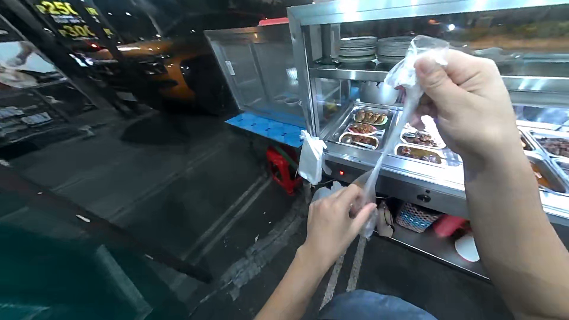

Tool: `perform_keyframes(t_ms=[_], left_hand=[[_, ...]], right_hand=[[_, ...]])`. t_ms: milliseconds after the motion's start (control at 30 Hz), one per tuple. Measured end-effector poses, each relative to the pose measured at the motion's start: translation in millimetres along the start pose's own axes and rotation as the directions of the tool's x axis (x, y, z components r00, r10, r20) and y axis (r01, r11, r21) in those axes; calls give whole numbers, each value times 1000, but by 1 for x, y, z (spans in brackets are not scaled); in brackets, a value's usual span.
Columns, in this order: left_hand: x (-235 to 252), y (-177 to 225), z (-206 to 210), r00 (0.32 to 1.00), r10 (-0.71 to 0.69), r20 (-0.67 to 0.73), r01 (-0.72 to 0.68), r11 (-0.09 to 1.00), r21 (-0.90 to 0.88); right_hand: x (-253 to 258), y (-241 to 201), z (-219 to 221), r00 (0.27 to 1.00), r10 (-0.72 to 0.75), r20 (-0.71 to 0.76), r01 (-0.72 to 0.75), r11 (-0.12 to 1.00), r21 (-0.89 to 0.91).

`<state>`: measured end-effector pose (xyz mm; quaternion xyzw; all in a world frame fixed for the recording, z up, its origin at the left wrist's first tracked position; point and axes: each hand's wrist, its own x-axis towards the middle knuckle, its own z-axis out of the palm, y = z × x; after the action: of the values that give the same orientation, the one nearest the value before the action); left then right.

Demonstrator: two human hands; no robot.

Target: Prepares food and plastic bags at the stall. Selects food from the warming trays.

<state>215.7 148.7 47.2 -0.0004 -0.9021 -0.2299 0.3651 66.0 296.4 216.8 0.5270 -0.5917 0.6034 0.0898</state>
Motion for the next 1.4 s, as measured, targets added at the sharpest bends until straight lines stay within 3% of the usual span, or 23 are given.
perform_keyframes(t_ms=[100,367,500,600,633,700,800,867,1000,1100,1200,1300,1400], left_hand=[[-5,9,-6,956,-46,291,94,984,-152],[24,31,37,915,-76,397,249,879,-407],[47,34,53,867,135,479,219,760,-611],[70,10,38,732,304,610,219,743,-633],[75,-2,28,727,278,627,228,764,-603],[82,-19,1,784,189,592,249,777,-578],[86,-20,-39,918,93,385,204,721,-662],[86,-12,-54,938,91,336,191,673,-714],[79,-1,-55,908,-9,418,343,590,-731],[63,-11,-40,840,-194,507,541,389,-746],[44,-21,-21,744,-377,552,642,175,-746],[30,-22,-7,654,-464,597,669,-12,-743],[20,-19,3,642,-471,605,679,-19,-734]], right_hand=[[0,2,3,992,35,124,-43,997,62],[-16,-16,12,962,-14,273,-30,988,154],[-18,-22,7,957,-23,289,-21,989,147],[-22,-25,-6,973,-9,229,10,1000,-3],[-24,-26,-10,979,0,203,12,998,-60],[-30,-27,-16,985,17,173,7,991,-136],[-39,-19,-11,982,47,184,-13,983,-182],[-45,-8,1,976,81,201,-43,981,-187],[-62,14,23,942,226,247,-210,974,-90],[-75,29,26,922,289,259,-285,957,-54],[-92,42,23,902,341,266,-346,938,-30],[-112,60,25,833,453,317,-510,851,125],[-131,83,38,711,598,369,-695,678,240]])
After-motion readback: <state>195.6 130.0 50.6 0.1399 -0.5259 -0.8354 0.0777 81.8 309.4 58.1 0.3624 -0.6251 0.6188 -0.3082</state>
